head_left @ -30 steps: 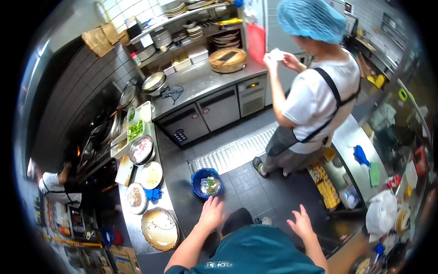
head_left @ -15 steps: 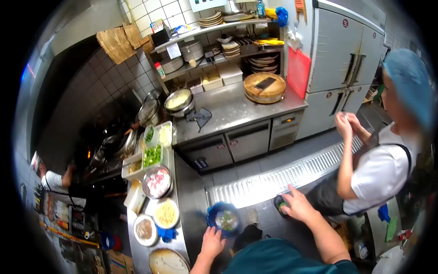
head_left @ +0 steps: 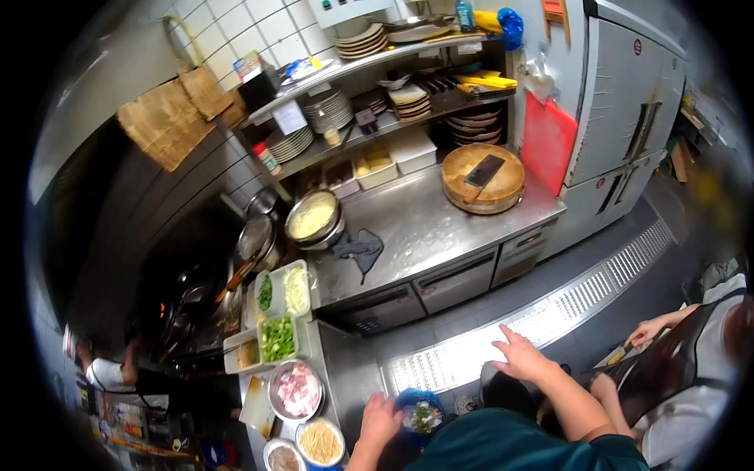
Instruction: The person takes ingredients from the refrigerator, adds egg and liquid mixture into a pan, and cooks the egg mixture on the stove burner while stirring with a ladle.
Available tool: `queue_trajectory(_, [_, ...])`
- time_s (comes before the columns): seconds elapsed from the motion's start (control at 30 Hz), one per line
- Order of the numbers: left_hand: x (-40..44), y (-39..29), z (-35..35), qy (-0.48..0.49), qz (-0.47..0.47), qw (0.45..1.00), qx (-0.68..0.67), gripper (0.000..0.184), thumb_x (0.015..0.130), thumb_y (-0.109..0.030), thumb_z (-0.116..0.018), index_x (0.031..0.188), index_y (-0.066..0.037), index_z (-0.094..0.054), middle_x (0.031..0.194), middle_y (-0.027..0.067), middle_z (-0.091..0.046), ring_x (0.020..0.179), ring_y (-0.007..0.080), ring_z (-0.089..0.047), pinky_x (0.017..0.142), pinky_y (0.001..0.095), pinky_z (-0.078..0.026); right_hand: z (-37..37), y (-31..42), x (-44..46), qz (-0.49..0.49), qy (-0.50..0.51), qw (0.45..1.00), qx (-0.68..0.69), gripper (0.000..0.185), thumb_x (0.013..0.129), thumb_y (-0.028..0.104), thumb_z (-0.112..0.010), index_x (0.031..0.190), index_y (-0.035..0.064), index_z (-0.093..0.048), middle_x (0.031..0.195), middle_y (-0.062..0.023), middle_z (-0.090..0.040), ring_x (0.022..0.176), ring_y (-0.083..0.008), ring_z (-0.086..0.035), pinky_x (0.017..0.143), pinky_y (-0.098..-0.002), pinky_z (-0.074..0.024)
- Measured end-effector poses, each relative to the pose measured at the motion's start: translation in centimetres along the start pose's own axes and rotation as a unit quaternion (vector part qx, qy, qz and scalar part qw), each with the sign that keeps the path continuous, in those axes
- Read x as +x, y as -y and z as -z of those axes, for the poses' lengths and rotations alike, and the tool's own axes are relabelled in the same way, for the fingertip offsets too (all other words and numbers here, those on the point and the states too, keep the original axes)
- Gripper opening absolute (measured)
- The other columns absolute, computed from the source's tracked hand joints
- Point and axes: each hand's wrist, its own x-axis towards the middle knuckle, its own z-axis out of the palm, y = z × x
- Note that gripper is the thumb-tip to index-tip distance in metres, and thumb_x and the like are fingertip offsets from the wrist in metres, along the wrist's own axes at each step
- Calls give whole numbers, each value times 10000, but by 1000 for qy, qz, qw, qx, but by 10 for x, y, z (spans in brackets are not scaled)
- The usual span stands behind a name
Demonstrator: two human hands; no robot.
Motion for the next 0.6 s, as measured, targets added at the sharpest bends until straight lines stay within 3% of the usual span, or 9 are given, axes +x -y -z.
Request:
queue_trajectory(0.2, [80, -20, -17, -9, 13, 999, -43, 473, 850, -293, -723, 1208, 6, -645, 1340, 271, -584, 1290, 475, -511, 1100, 504, -425, 13, -86, 78, -8, 8, 1000, -23, 523, 854, 312, -764, 1280, 32, -650, 1503, -345, -399, 1299, -465, -522, 1114, -468, -426])
queue_trajectory(0.3, [139, -46, -5, 2, 54, 994, -97, 487, 873, -217, -693, 1272, 43, -595, 1260, 310, -610, 1196, 490, -564, 1044, 511, -465, 41, -127, 131, 5, -23, 1000, 7, 499, 863, 306, -755, 1269, 33, -660, 1502, -313, -426, 1311, -439, -519, 1116, -452, -423])
queue_trajectory(0.33, [162, -56, -1, 6, 68, 991, -117, 493, 880, -192, -683, 1293, 56, -579, 1233, 323, -619, 1164, 495, -581, 1025, 513, -478, 54, -137, 153, 29, -39, 999, 23, 478, 868, 300, -750, 1254, 31, -669, 1491, -299, -447, 1311, -429, -522, 1115, -448, -424])
queue_trajectory(0.37, [185, -52, -8, -64, 4, 994, -89, 466, 891, -195, -677, 1271, 64, -594, 1135, 331, -648, 1066, 478, -622, 952, 489, -517, 66, -146, 176, 52, -53, 997, 38, 457, 872, 294, -745, 1239, 29, -678, 1481, -284, -468, 1311, -419, -525, 1113, -444, -426])
queue_trajectory(0.47, [251, -44, -22, 12, 77, 993, -88, 457, 900, -210, -674, 1263, 58, -601, 1160, 323, -643, 1097, 479, -612, 954, 508, -506, 126, -157, 257, 136, -84, 985, 70, 358, 887, 256, -729, 1154, 19, -718, 1349, -224, -608, 1273, -389, -555, 1082, -445, -446])
queue_trajectory(0.5, [264, -35, -39, -44, 39, 997, -57, 461, 905, -241, -674, 1254, 50, -598, 1161, 316, -642, 1086, 472, -617, 942, 513, -506, 147, -158, 285, 175, -112, 977, 57, 329, 891, 245, -722, 1133, 23, -723, 1310, -206, -635, 1232, -384, -579, 1057, -451, -461])
queue_trajectory(0.6, [294, -43, -30, 127, 115, 984, -38, 462, 909, -258, -669, 1252, 43, -595, 1179, 321, -634, 1089, 468, -618, 952, 508, -506, 207, -148, 368, 264, -117, 957, 32, 332, 889, 230, -713, 1151, 25, -704, 1284, -185, -653, 1213, -362, -586, 1042, -456, -465])
